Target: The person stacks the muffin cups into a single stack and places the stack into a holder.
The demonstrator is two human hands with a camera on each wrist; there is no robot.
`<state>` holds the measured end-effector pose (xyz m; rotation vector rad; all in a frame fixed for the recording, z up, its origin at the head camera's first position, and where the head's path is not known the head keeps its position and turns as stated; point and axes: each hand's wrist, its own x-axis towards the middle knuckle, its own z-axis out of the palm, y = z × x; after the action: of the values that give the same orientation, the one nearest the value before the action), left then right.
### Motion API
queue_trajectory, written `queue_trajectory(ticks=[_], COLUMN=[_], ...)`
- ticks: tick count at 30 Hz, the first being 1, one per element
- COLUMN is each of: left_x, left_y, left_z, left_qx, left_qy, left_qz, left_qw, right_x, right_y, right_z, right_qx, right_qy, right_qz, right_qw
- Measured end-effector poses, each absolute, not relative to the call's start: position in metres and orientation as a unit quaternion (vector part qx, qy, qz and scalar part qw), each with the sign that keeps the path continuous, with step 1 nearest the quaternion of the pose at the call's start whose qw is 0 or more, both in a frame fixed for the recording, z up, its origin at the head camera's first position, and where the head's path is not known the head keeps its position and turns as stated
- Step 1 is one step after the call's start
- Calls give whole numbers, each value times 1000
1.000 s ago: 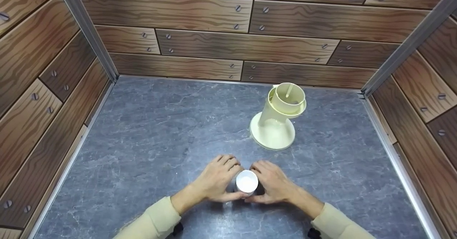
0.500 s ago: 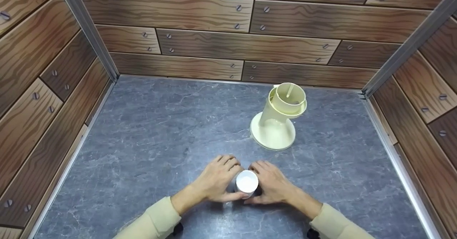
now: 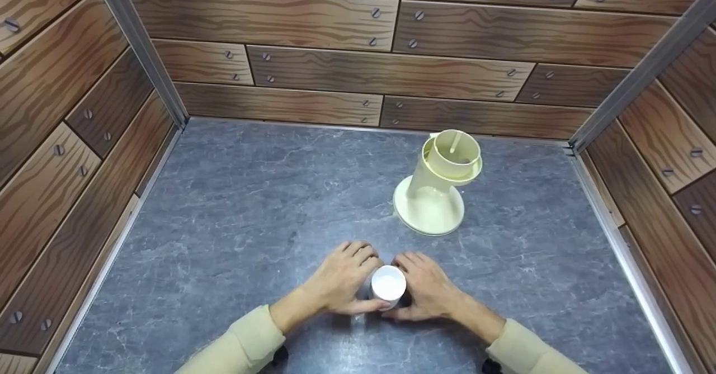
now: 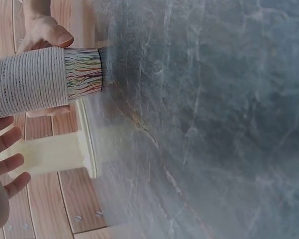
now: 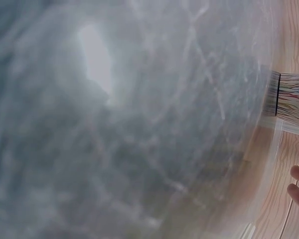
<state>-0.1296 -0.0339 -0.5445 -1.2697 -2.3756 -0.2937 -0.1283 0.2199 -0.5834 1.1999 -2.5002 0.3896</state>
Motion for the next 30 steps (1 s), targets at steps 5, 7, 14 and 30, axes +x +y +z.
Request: queue_trajectory(ticks=[5, 7, 14, 30], left_x=[-135, -138, -151, -176], left_y=[-33, -33, -30, -19], left_z=[-542, -540, -532, -510], left_qx=[-468, -471, -479, -486], left_qy=[-850, -847, -841, -830], left_qz=[-96, -92, -89, -75], left_qw=[221, 228, 238, 264], right_x=[-130, -132, -139, -159], right_y=[220, 221, 225, 236], right_z=[-582, -581, -574, -548], right_qx=[421, 423, 411, 390], right_qy=[-878, -875, -876, -873], right_qz=[133, 134, 145, 147], right_qw=[182, 192, 205, 252])
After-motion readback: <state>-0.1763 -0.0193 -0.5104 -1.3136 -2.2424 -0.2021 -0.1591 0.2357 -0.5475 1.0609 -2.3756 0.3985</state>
